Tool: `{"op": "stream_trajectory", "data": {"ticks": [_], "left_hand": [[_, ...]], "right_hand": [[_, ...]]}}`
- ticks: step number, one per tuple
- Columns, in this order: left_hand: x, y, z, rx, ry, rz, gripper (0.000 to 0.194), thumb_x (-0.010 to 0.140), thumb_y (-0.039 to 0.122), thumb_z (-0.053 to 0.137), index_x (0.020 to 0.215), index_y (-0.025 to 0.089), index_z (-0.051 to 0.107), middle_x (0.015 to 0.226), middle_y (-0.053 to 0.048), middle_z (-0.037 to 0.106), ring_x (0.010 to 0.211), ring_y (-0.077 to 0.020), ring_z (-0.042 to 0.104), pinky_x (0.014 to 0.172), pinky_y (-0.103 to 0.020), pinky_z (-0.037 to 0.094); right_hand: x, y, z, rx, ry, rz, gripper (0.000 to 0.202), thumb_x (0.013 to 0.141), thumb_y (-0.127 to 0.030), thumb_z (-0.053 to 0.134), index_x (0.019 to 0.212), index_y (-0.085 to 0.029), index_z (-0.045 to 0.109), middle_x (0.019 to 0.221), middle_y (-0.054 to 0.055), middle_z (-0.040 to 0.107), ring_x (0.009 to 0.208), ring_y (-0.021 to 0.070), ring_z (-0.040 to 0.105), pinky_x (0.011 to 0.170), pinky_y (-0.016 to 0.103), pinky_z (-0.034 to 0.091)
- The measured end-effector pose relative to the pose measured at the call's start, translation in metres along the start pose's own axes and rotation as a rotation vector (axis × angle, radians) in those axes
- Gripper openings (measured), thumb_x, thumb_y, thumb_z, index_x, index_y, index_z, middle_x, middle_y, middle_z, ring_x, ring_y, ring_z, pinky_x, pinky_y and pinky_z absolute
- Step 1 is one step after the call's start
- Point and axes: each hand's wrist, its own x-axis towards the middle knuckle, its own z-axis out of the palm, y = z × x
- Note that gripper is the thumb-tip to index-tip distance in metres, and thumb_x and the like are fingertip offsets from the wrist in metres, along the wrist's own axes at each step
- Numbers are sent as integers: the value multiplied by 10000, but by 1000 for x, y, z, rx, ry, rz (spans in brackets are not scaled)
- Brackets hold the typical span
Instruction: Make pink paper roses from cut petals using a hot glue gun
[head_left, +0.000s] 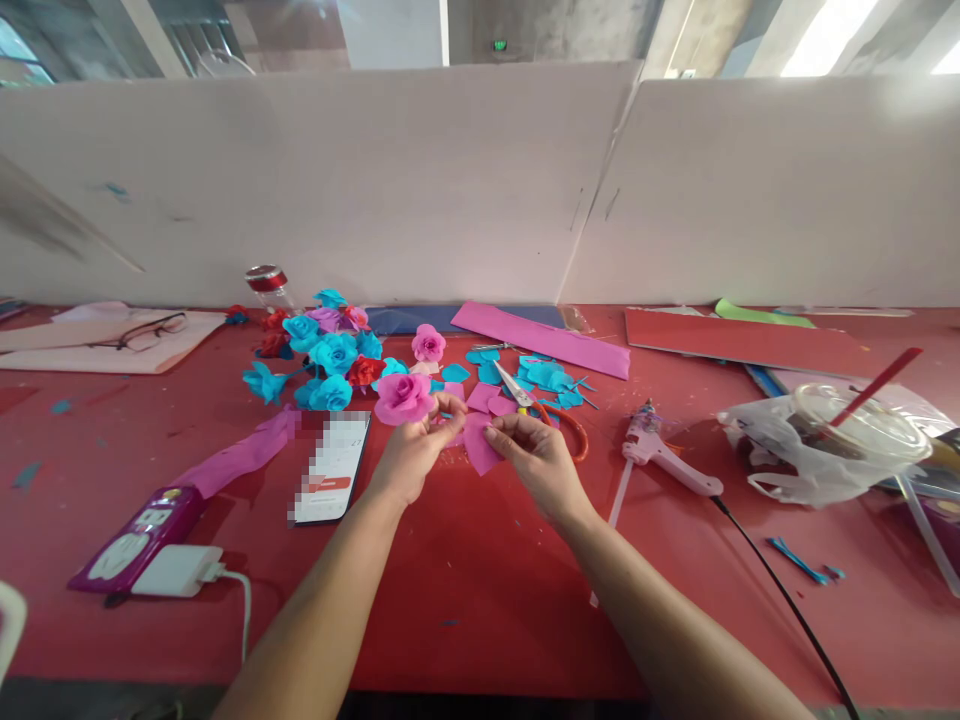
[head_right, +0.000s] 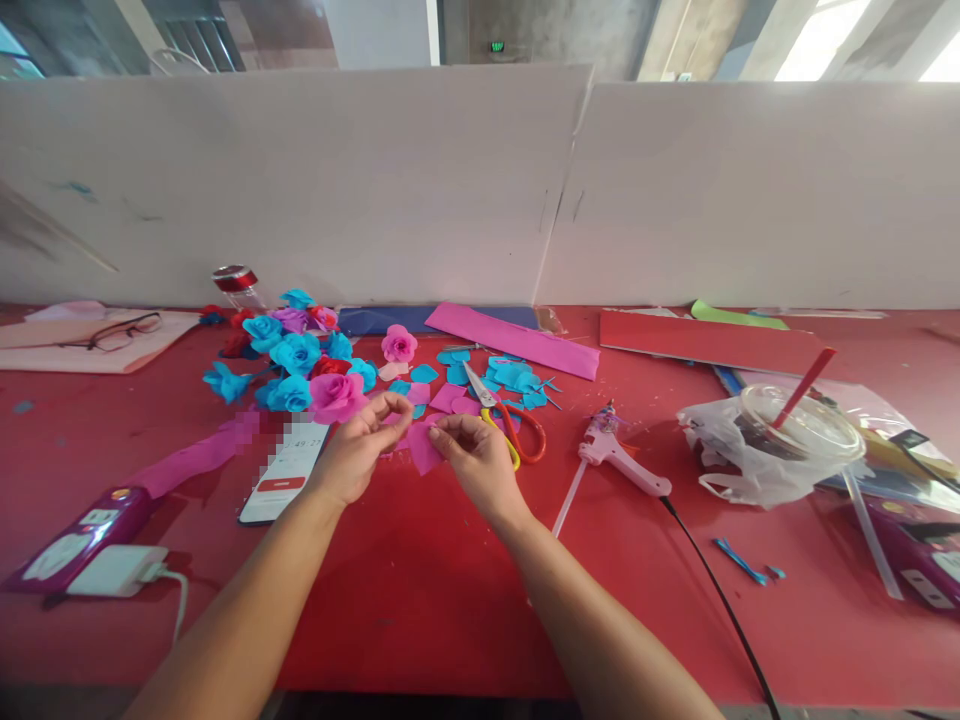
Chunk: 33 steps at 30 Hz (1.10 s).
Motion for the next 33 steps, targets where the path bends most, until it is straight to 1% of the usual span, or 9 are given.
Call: {"op": "stream_trajectory", "data": {"ticks": [2, 4, 7, 10, 17, 22, 26, 30, 33], "left_hand": [[0, 1, 1, -83, -90, -51, 312, 731, 360, 661, 1007, 213, 670, 918, -30, 657, 651, -106, 528, 581, -242, 379], [0, 0, 1, -114, -135, -114, 329, 707, 386, 693, 982, 205, 698, 919, -41, 677, 672, -118, 542, 597, -249, 387], [0, -1, 2, -86, -95, -139, 309, 671, 437, 723, 851, 185, 728, 775, -36, 684, 656, -132, 545, 609, -266, 398], [0, 2, 1, -82, -101, -184, 316, 690, 464, 697, 840, 189, 735, 623, -17, 639, 572, -130, 525, 566, -277, 394], [1, 0, 0, -51, -123, -157, 238, 663, 343, 734, 849, 194, 741, 880, -53, 716, 842, -189, 613, 785, -317, 458], [4, -9, -2, -26, -99, -111, 179, 682, 352, 727, 748, 186, 719, 789, -20, 691, 779, -150, 589, 790, -290, 439], [8, -10, -6, -63, -54, -154, 198, 654, 350, 746, 740, 175, 714, 724, -8, 662, 684, -123, 551, 715, -273, 431], [9, -9, -10, -55, 0, -175, 247, 619, 370, 765, 762, 174, 722, 720, -8, 657, 647, -113, 528, 646, -254, 412], [10, -9, -11, -47, 14, -174, 271, 614, 388, 766, 781, 177, 729, 747, -15, 671, 650, -116, 532, 623, -247, 402]], "right_hand": [[1, 1, 0, -11, -7, -13, 270, 714, -445, 710, 782, -195, 636, 687, 0, 608, 622, 125, 542, 601, 259, 449], [1, 3, 1, -28, -11, -27, 279, 711, -451, 711, 767, -197, 613, 658, -8, 588, 601, 125, 534, 581, 259, 448], [2, 5, 2, -66, -22, -48, 276, 725, -446, 697, 749, -196, 582, 633, -12, 568, 577, 122, 520, 550, 254, 435], [2, 7, 2, -136, -17, -74, 249, 749, -425, 675, 749, -195, 580, 625, -11, 565, 569, 123, 511, 544, 254, 423], [2, 9, 0, -249, -1, -122, 165, 810, -353, 593, 806, -189, 600, 711, 16, 598, 646, 145, 540, 614, 276, 440], [3, 11, 0, -283, -25, -131, 148, 817, -338, 582, 844, -194, 601, 763, 30, 630, 682, 154, 576, 633, 279, 463], [-2, 3, -2, -375, 15, -106, 135, 804, -312, 591, 880, -202, 612, 746, 31, 655, 670, 164, 608, 633, 288, 479], [-16, -21, -25, -605, 100, -153, 139, 810, -310, 573, 874, -214, 651, 755, 29, 696, 669, 174, 634, 626, 282, 467], [-27, -33, -69, -860, 239, -124, 192, 812, -345, 560, 887, -217, 681, 751, 28, 718, 654, 183, 651, 623, 281, 466]]}}
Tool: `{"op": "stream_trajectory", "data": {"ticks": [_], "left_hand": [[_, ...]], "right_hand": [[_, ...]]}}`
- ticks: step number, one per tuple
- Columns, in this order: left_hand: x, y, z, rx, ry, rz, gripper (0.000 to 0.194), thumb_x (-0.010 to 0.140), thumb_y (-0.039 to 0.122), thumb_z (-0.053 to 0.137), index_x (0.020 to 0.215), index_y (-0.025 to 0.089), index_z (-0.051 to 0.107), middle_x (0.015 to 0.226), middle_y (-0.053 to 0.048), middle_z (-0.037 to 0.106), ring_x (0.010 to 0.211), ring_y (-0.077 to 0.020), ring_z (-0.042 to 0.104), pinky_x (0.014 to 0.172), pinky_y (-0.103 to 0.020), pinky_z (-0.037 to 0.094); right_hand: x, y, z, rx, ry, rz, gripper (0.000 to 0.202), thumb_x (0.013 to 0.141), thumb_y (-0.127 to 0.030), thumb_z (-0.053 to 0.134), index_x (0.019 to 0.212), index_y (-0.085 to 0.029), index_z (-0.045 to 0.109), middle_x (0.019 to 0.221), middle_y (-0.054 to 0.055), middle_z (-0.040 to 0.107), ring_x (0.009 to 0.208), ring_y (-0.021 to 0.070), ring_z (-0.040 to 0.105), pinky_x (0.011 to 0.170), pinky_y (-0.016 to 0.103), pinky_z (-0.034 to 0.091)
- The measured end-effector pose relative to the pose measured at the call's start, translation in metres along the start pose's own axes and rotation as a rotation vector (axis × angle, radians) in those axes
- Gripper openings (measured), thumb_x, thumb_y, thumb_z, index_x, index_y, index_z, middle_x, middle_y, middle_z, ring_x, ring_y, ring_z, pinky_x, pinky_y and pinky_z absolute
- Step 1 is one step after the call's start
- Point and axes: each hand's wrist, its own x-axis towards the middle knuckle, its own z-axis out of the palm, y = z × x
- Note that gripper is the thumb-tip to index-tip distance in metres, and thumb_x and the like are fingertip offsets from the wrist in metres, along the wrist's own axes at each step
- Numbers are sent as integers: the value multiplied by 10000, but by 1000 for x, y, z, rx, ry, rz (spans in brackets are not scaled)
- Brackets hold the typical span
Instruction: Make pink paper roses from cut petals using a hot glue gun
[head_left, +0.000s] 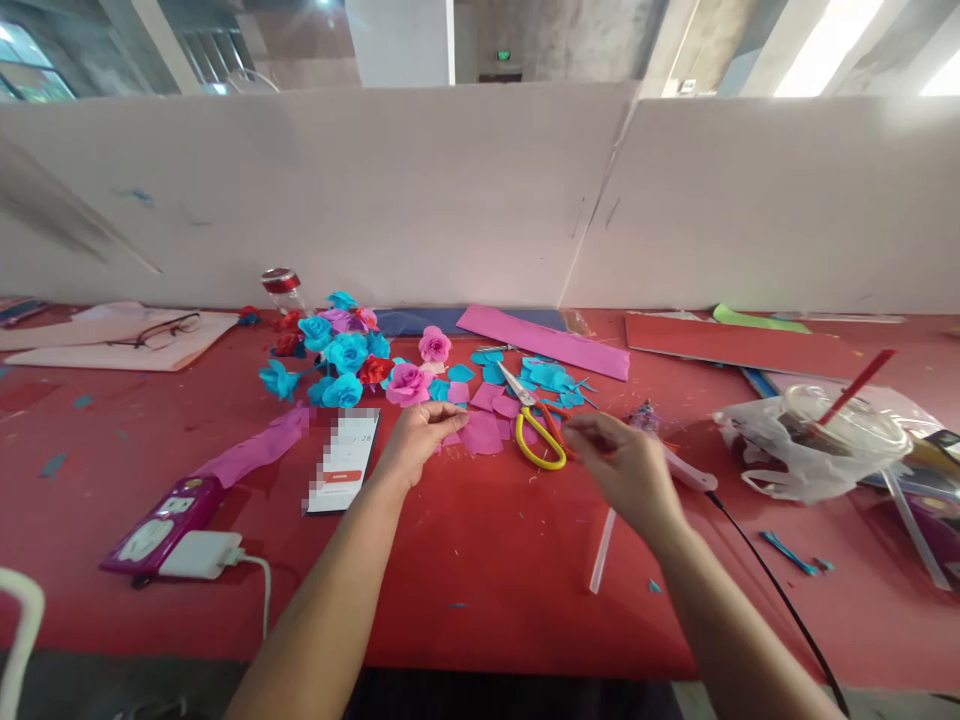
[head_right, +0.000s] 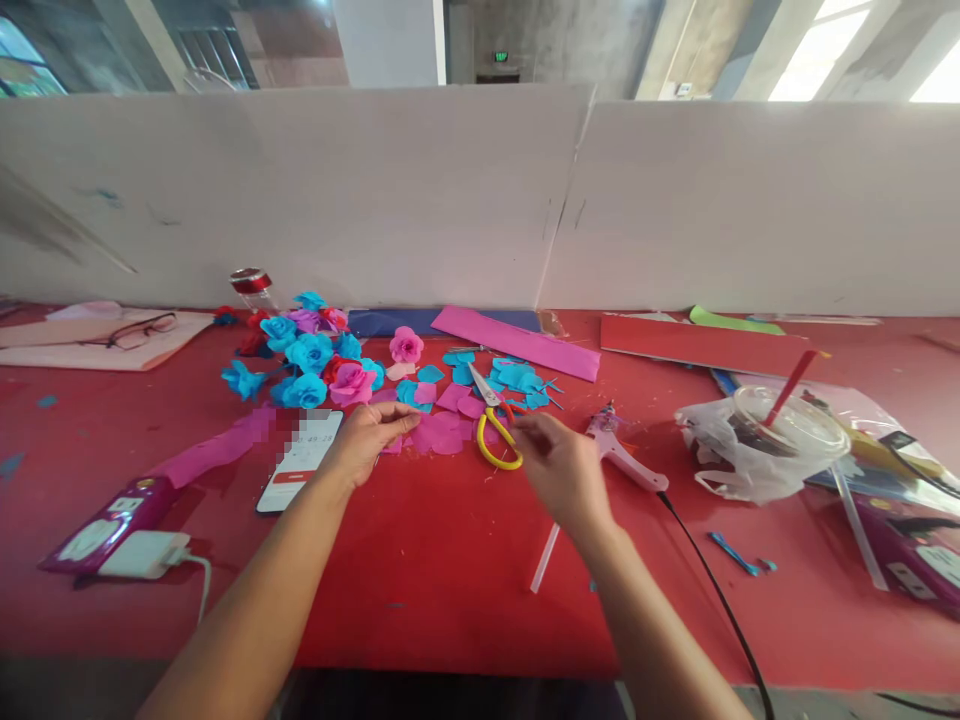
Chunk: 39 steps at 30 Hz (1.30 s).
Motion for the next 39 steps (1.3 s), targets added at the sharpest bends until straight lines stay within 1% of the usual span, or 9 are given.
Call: {"op": "stream_trajectory", "data": {"ticks": [2, 5, 8, 11, 17, 22, 27, 35, 39], "left_hand": [[0, -1, 0, 5, -14, 7, 284, 609, 400, 770, 781, 178, 731, 759, -19, 679, 666, -123, 543, 626, -246, 400], [1, -1, -1, 1, -37, 12, 296, 593, 410, 779, 770, 177, 731, 767, -21, 687, 691, -134, 558, 640, -250, 401], [2, -2, -1, 0, -49, 10, 274, 602, 398, 773, 756, 176, 726, 772, -21, 689, 700, -134, 563, 653, -251, 402], [2, -3, -2, 13, -61, 9, 254, 628, 390, 757, 762, 177, 722, 774, -24, 688, 702, -133, 566, 659, -250, 403], [5, -8, -5, 39, -56, 19, 255, 644, 394, 747, 779, 180, 719, 766, -20, 674, 725, -135, 561, 653, -239, 400], [7, -11, -6, 56, -50, 4, 284, 628, 413, 757, 791, 182, 724, 780, -12, 663, 719, -128, 538, 618, -228, 378], [7, -10, -5, 55, -67, 2, 255, 635, 392, 752, 786, 188, 727, 786, -11, 666, 727, -127, 538, 639, -232, 383], [3, -6, -2, 41, -153, -68, 235, 609, 364, 758, 739, 176, 702, 648, 19, 592, 547, -73, 419, 518, -229, 284], [1, -10, 5, 116, -218, -168, 233, 592, 358, 747, 737, 180, 710, 593, 32, 564, 476, -58, 333, 479, -238, 211]], "right_hand": [[1, 27, -25, -277, 52, 51, 219, 819, -345, 529, 879, -214, 693, 696, 35, 709, 635, 205, 650, 609, 298, 459], [2, 68, -49, -667, 58, -52, 280, 802, -195, 472, 985, -184, 683, 960, 123, 705, 838, 272, 656, 713, 367, 469], [3, 91, -56, -877, 13, -94, 328, 779, -144, 476, 1053, -117, 655, 1040, 210, 660, 969, 337, 613, 782, 417, 445], [3, 96, -52, -947, -83, -15, 350, 785, -145, 457, 1089, -101, 625, 1050, 216, 647, 982, 352, 603, 765, 415, 438], [6, 101, -47, -968, -120, 114, 388, 792, -195, 436, 1146, -115, 572, 1110, 192, 626, 964, 354, 610, 726, 412, 446], [7, 110, -47, -944, -117, 100, 395, 797, -230, 449, 1144, -80, 563, 1082, 204, 625, 987, 329, 611, 737, 372, 450], [7, 106, -47, -904, -97, 92, 313, 798, -240, 460, 1048, -94, 579, 1025, 205, 630, 857, 310, 639, 701, 365, 449], [3, 87, -49, -776, 64, 83, 313, 759, -295, 518, 1015, -125, 580, 998, 209, 629, 777, 324, 632, 602, 358, 422], [-6, 64, -51, -606, 187, 67, 262, 748, -301, 525, 950, -151, 597, 887, 138, 648, 782, 281, 613, 642, 341, 422]]}}
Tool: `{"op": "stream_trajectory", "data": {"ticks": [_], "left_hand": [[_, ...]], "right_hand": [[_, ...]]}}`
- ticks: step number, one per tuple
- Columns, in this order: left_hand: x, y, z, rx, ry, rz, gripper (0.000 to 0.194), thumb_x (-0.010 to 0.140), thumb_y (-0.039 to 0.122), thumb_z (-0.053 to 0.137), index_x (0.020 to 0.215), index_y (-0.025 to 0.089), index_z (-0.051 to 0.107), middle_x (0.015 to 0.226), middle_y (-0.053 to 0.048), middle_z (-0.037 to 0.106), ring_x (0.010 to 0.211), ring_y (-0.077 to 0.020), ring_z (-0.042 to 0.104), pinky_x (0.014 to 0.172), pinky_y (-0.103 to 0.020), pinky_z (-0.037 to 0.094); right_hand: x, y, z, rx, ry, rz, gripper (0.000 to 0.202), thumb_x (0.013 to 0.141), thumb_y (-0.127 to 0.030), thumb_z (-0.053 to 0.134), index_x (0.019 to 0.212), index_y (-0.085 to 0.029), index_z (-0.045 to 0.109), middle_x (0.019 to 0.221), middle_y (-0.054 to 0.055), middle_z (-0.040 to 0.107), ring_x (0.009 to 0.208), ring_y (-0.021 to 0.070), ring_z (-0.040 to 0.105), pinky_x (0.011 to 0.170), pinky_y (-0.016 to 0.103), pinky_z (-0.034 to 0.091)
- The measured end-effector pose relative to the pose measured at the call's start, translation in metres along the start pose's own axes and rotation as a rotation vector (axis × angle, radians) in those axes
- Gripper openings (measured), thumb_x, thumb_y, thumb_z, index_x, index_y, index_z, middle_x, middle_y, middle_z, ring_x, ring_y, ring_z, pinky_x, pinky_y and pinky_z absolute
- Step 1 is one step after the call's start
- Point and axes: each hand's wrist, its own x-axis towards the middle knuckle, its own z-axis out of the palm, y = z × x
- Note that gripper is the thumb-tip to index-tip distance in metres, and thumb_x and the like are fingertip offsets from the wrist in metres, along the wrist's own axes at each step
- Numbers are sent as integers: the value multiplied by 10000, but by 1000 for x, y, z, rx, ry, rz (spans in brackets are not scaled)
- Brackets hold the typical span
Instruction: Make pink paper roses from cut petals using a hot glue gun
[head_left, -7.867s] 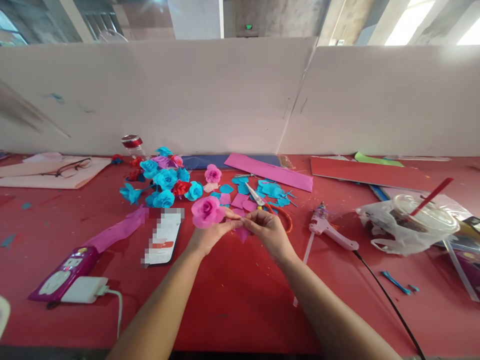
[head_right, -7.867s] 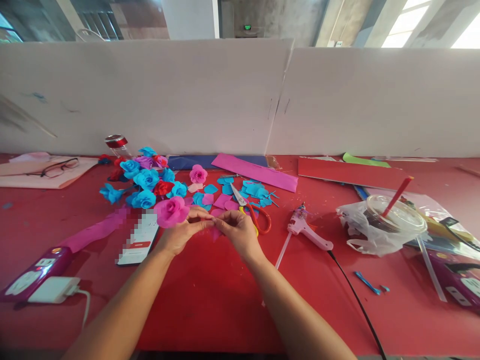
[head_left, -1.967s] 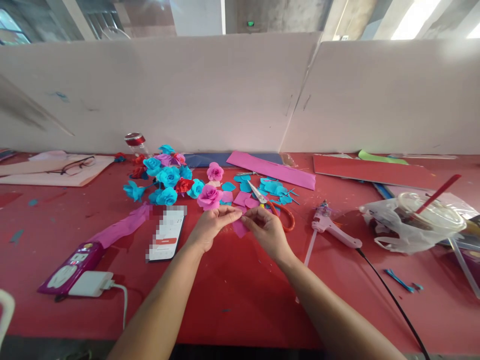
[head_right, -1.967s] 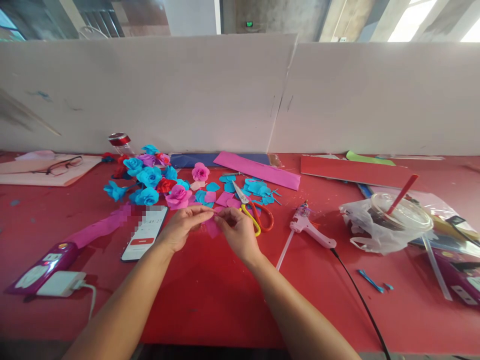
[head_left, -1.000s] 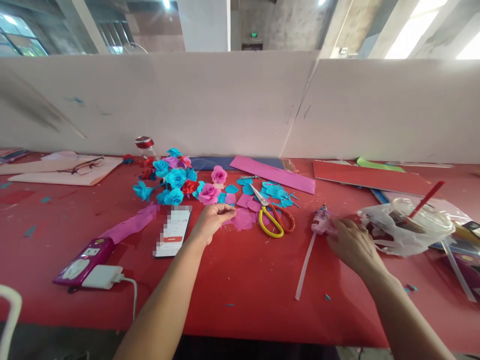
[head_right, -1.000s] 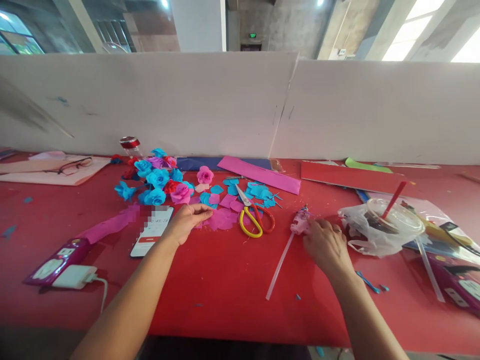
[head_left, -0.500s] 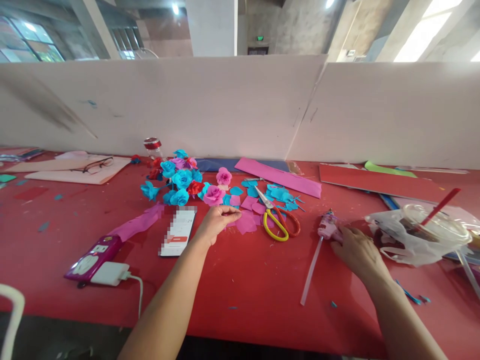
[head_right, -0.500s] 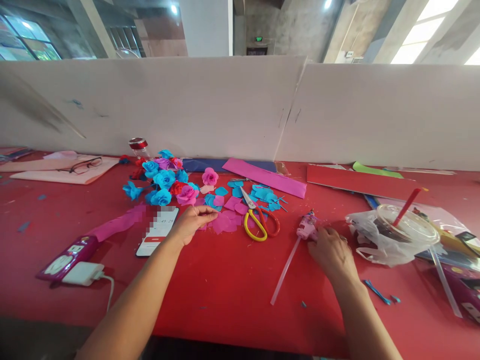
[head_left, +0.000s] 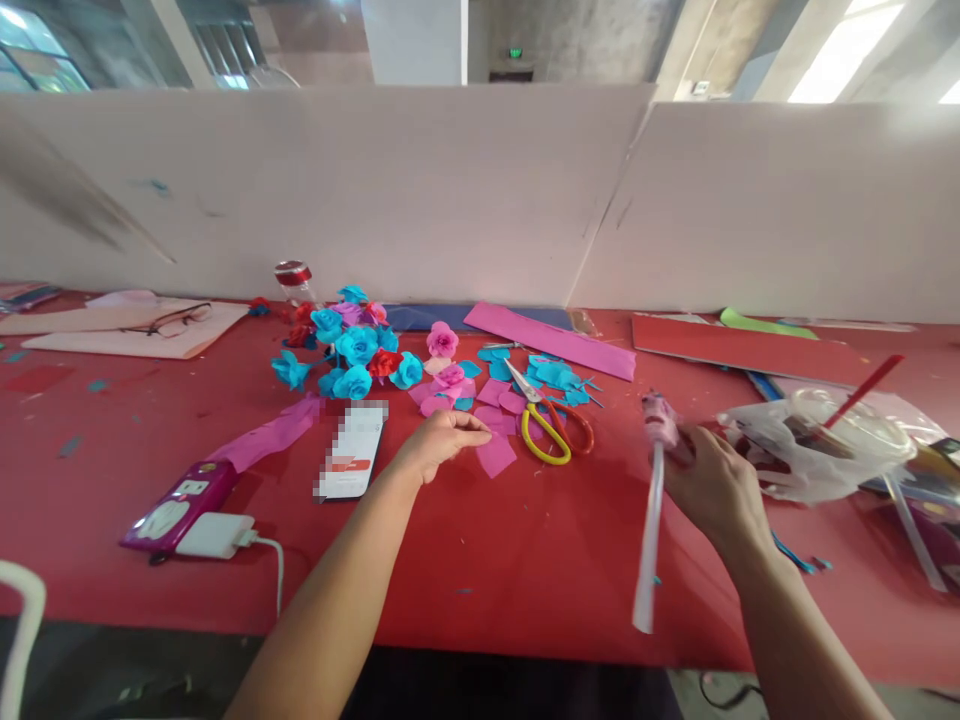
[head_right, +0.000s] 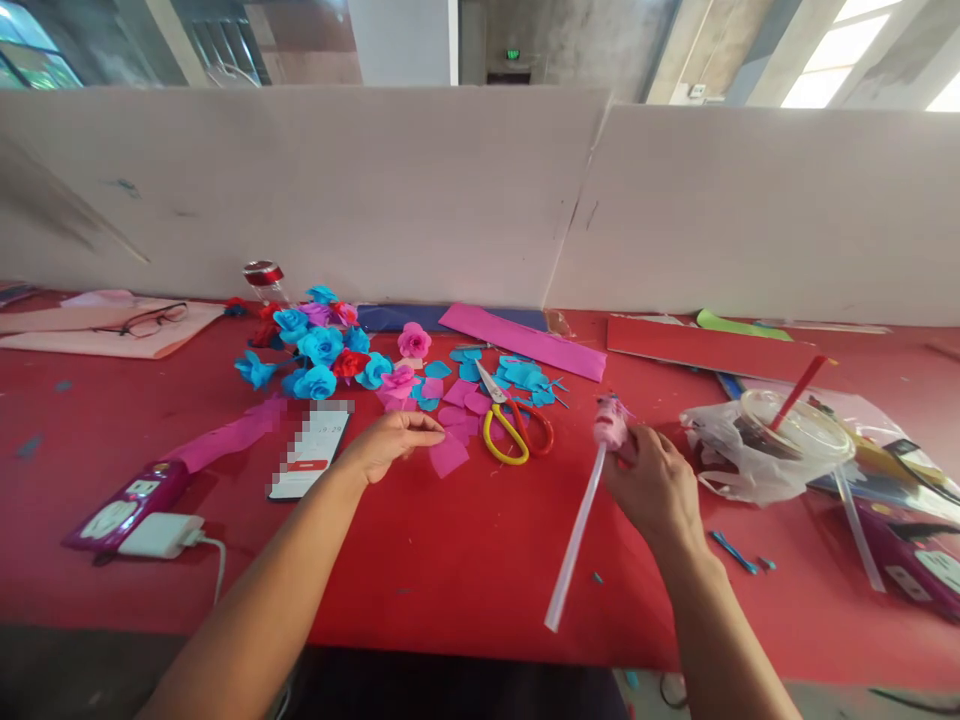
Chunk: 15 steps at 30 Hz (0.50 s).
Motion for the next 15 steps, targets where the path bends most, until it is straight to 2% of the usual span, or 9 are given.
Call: {"op": "stream_trajectory", "data": {"ticks": [2, 4, 7, 10, 15], "left_hand": [[2, -3, 5, 54, 3, -45, 234, 564, 353, 756, 712, 176, 721, 573, 24, 572, 469, -61, 322, 477, -242, 206], [5, -7, 9, 73, 2, -53, 242, 522, 356, 776, 667, 172, 716, 612, -2, 617, 505, -79, 386, 487, -241, 239], [8, -13, 14, 100, 20, -21, 215, 510, 346, 775, 620, 179, 697, 644, -15, 645, 568, -108, 468, 525, -239, 303], [10, -17, 16, 137, 16, 12, 181, 529, 326, 763, 601, 180, 685, 640, -9, 646, 616, -126, 523, 586, -248, 367], [9, -17, 19, 101, -29, -50, 189, 495, 225, 791, 635, 166, 678, 658, -16, 660, 652, -147, 579, 644, -272, 440]], "right_hand": [[-9, -9, -7, 159, -67, 45, 211, 779, -354, 514, 844, -169, 593, 717, 67, 611, 659, 219, 572, 584, 305, 404], [-21, -17, -12, 397, -237, 51, 310, 840, -455, 467, 781, -172, 579, 614, 19, 542, 550, 159, 498, 509, 269, 372], [-40, -32, -14, 691, -502, -24, 432, 875, -549, 423, 787, -156, 577, 608, 11, 515, 543, 128, 469, 507, 249, 392], [-55, -49, -13, 757, -663, -98, 440, 890, -562, 407, 766, -165, 552, 642, 18, 526, 589, 128, 489, 552, 249, 429], [-62, -68, -4, 710, -720, -173, 367, 900, -521, 425, 755, -192, 497, 631, -15, 489, 578, 119, 469, 534, 238, 413]]}}
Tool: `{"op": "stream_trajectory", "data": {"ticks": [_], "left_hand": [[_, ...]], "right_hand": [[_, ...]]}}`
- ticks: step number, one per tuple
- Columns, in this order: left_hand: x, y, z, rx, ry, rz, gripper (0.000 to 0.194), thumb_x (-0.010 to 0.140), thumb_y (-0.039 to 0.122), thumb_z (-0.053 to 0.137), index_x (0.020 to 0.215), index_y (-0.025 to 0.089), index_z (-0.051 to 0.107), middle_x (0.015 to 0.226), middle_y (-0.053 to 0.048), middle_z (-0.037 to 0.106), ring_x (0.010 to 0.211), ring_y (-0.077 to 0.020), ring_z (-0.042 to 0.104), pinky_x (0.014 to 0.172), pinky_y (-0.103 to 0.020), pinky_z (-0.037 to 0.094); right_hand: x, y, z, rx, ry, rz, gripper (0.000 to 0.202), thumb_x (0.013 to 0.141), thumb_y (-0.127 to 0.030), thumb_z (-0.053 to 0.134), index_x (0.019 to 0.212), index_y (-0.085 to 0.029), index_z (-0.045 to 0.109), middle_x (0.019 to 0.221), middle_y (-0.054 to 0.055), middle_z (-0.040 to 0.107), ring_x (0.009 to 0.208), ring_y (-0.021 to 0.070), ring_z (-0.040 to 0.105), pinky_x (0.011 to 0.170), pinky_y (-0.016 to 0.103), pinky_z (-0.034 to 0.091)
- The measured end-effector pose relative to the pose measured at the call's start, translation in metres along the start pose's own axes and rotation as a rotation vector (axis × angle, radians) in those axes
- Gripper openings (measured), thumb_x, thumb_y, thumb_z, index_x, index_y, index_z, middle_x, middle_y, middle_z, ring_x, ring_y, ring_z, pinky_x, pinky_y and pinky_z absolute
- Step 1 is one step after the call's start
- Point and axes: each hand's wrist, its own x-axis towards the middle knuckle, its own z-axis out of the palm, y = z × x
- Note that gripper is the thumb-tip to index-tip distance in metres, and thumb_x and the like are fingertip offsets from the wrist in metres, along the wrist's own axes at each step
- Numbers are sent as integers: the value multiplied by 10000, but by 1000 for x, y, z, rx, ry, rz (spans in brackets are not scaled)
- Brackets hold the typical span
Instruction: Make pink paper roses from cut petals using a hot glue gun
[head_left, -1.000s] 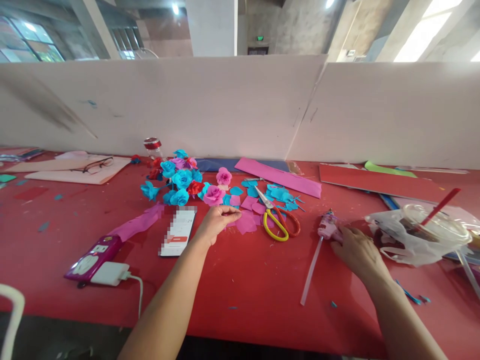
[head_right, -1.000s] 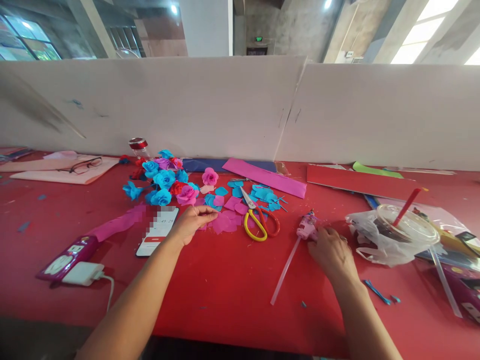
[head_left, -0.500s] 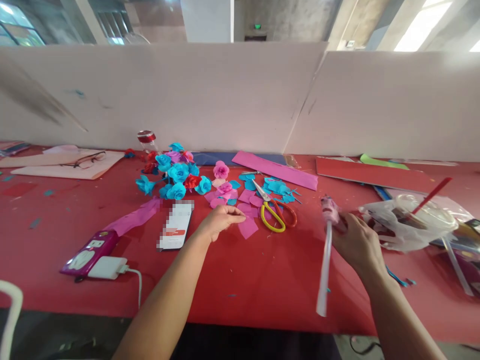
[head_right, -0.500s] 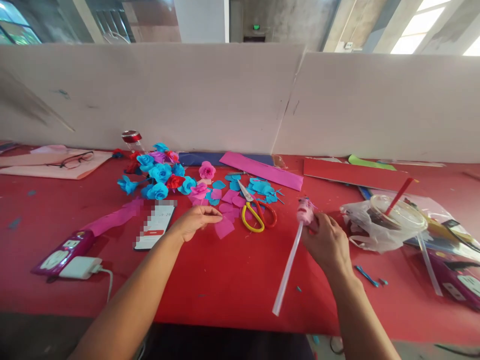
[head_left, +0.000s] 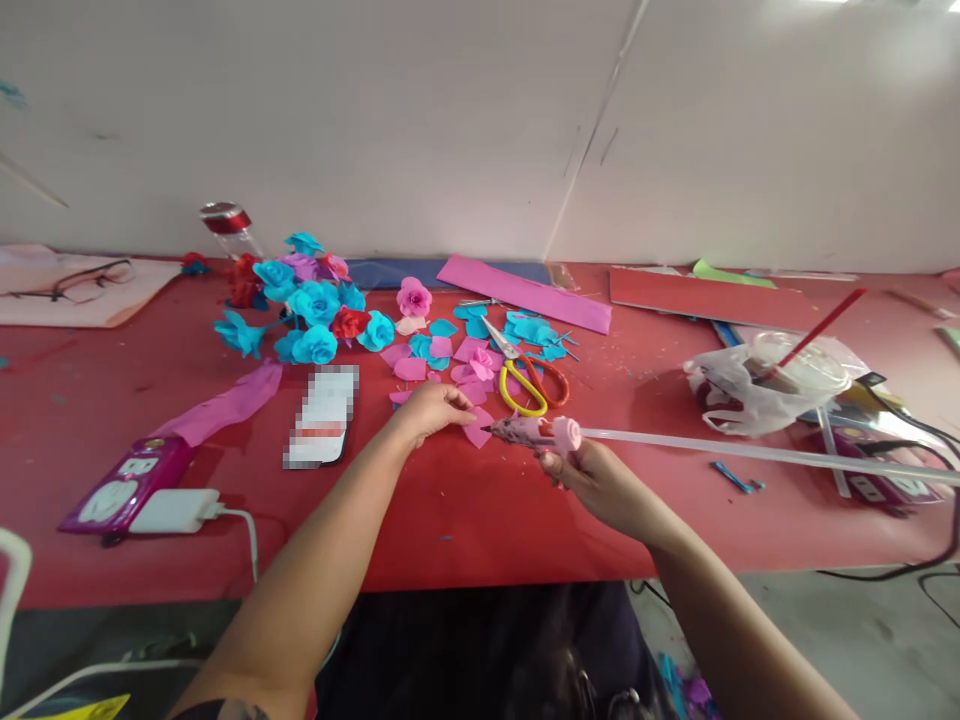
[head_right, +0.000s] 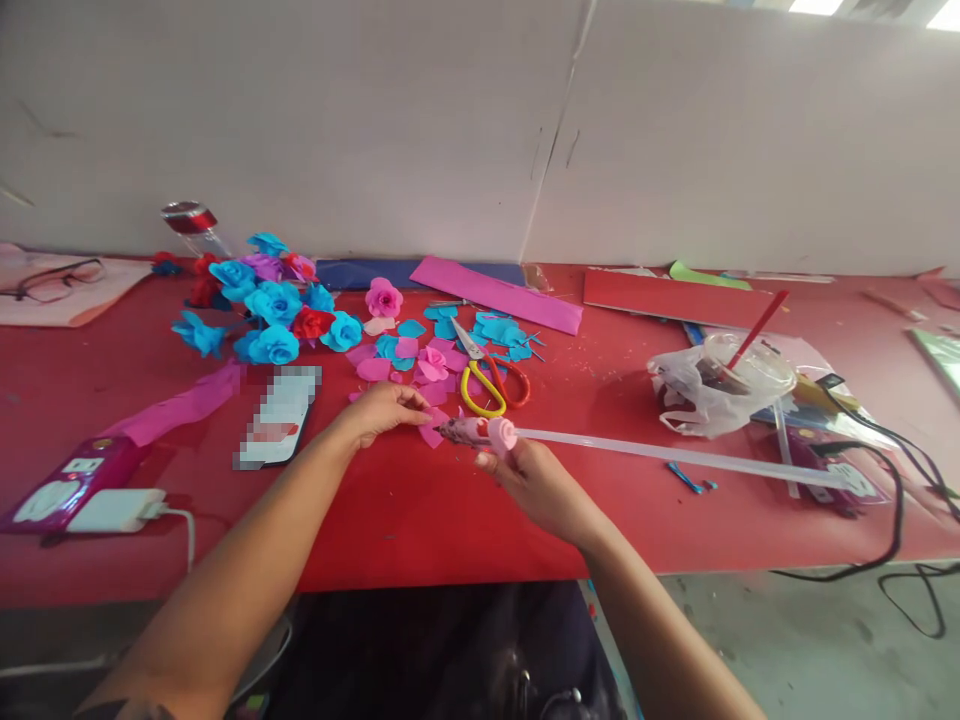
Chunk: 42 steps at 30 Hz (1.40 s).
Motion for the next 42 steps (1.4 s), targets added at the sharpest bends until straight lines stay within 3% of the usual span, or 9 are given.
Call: {"op": "stream_trajectory", "data": {"ticks": [4, 11, 15, 17, 19, 27, 36, 42], "left_hand": [[-1, 3, 1, 5, 1, -27, 191, 485, 100, 769, 639, 155, 671, 630, -3, 650, 623, -141, 584, 649, -277, 460], [0, 2, 2, 57, -14, -16, 126, 537, 75, 712, 635, 145, 675, 615, -17, 659, 608, -144, 589, 639, -276, 461], [0, 2, 2, 71, -5, 3, 125, 531, 88, 718, 631, 150, 676, 612, -14, 660, 610, -146, 591, 634, -274, 462], [0, 2, 2, 79, -3, 11, 121, 532, 97, 720, 629, 153, 676, 615, -12, 660, 616, -146, 591, 634, -271, 462], [0, 1, 2, 80, 0, 22, 117, 534, 103, 721, 629, 154, 675, 621, -11, 660, 625, -146, 592, 636, -269, 462], [-1, 2, 3, 75, 13, 32, 180, 480, 80, 736, 626, 160, 668, 599, 9, 643, 630, -146, 584, 608, -258, 458], [0, -1, 3, 75, 14, 28, 197, 479, 69, 731, 640, 159, 662, 598, 8, 633, 627, -149, 583, 619, -272, 464], [1, -1, 3, 84, 1, 31, 183, 479, 91, 738, 627, 162, 655, 574, 18, 616, 603, -145, 567, 603, -266, 441]], "right_hand": [[5, 1, 2, -38, -11, 7, 338, 906, -491, 429, 767, -193, 504, 624, -20, 484, 573, 119, 471, 532, 237, 404], [7, -2, 1, -90, -27, 22, 282, 905, -451, 459, 906, -196, 579, 642, -20, 529, 560, 124, 469, 519, 235, 389], [10, -8, 1, -25, -54, -41, 316, 917, -429, 451, 1107, -223, 597, 868, 28, 669, 803, 185, 619, 713, 280, 481], [11, -11, 1, 8, -65, -83, 327, 919, -415, 452, 1164, -251, 593, 1024, 42, 684, 956, 208, 626, 822, 302, 480], [12, -11, 2, 9, -65, -94, 331, 917, -409, 454, 1179, -261, 593, 1088, 43, 680, 979, 213, 628, 841, 306, 482], [13, -6, 2, -45, -13, -24, 306, 895, -457, 477, 1023, -235, 644, 805, 24, 691, 799, 213, 645, 712, 299, 501], [15, -4, 0, -42, -9, -20, 297, 899, -450, 474, 1019, -231, 635, 881, 25, 688, 829, 213, 641, 738, 300, 490], [18, -1, 0, -93, 1, 9, 333, 891, -474, 467, 1020, -221, 642, 805, 27, 672, 686, 194, 617, 628, 278, 476]]}}
